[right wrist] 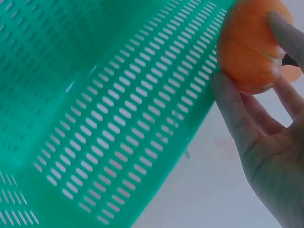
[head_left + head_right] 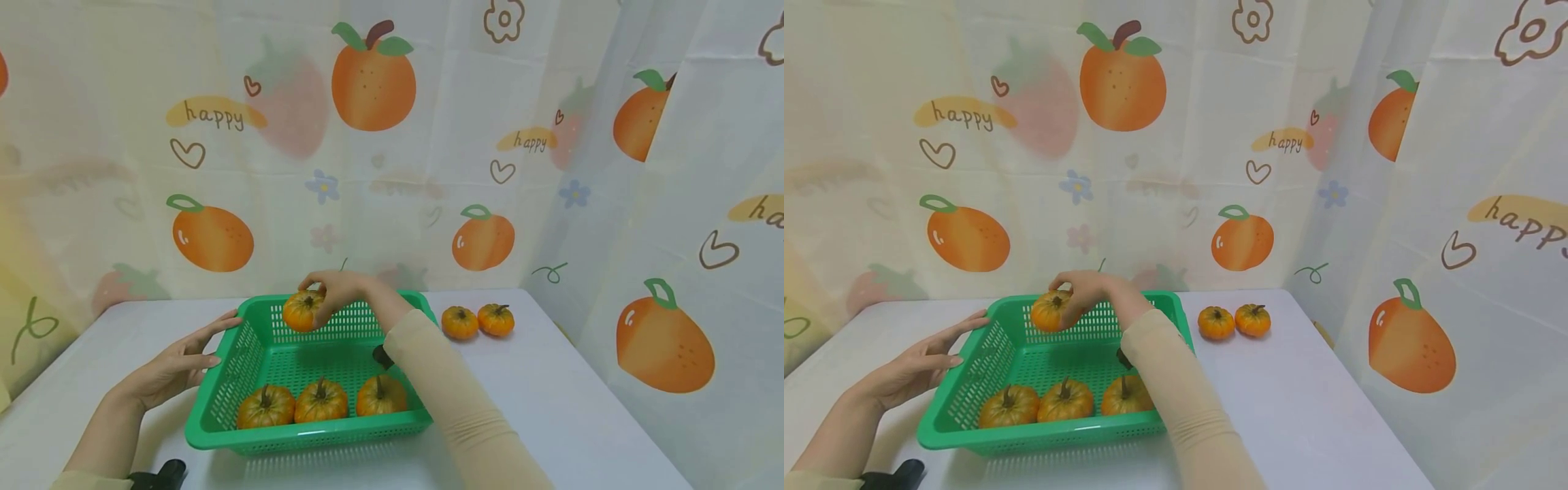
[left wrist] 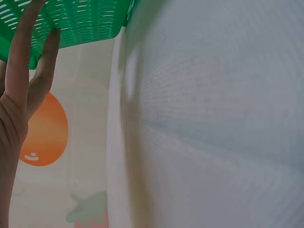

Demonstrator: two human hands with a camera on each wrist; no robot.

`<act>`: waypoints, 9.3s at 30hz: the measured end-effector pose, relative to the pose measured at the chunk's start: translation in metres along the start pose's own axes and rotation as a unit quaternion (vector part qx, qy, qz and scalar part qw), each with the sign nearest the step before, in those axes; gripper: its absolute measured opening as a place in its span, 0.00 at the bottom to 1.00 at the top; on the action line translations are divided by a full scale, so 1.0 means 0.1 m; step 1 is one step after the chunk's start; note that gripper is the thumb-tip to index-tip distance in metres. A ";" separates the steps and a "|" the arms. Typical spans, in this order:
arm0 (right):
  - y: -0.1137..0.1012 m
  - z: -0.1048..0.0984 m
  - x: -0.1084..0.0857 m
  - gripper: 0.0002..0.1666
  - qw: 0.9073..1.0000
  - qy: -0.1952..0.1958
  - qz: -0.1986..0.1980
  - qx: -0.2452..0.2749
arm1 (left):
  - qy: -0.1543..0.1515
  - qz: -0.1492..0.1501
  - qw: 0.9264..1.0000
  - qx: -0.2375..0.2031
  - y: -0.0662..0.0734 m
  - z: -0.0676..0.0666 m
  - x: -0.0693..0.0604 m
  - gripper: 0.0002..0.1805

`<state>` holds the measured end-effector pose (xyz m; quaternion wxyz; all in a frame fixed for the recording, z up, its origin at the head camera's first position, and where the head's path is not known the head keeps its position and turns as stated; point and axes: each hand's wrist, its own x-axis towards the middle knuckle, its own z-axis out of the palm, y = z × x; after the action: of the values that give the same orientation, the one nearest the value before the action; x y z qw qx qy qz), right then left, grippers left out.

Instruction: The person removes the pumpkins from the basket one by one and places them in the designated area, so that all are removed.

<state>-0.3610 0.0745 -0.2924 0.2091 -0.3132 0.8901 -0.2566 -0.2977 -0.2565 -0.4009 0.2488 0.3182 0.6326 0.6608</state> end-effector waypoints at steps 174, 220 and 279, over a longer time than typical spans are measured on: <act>2.74 0.07 -2.37 0.47 0.789 0.462 0.376 0.152 | 0.003 -0.007 1.000 0.002 0.00 -0.01 -0.01 0.36; 2.75 0.03 -2.45 0.46 0.781 0.480 0.374 0.141 | 0.017 -0.008 1.000 0.011 0.01 0.02 -0.01 0.36; 1.33 -0.80 -1.62 0.36 0.867 0.461 0.138 0.128 | 0.003 0.002 1.000 0.004 -0.01 0.00 -0.02 0.36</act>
<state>-0.3475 0.2983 -0.2737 -0.1535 -0.0039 0.8784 -0.4525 -0.2965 -0.2584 -0.4018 0.2443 0.3183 0.6356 0.6595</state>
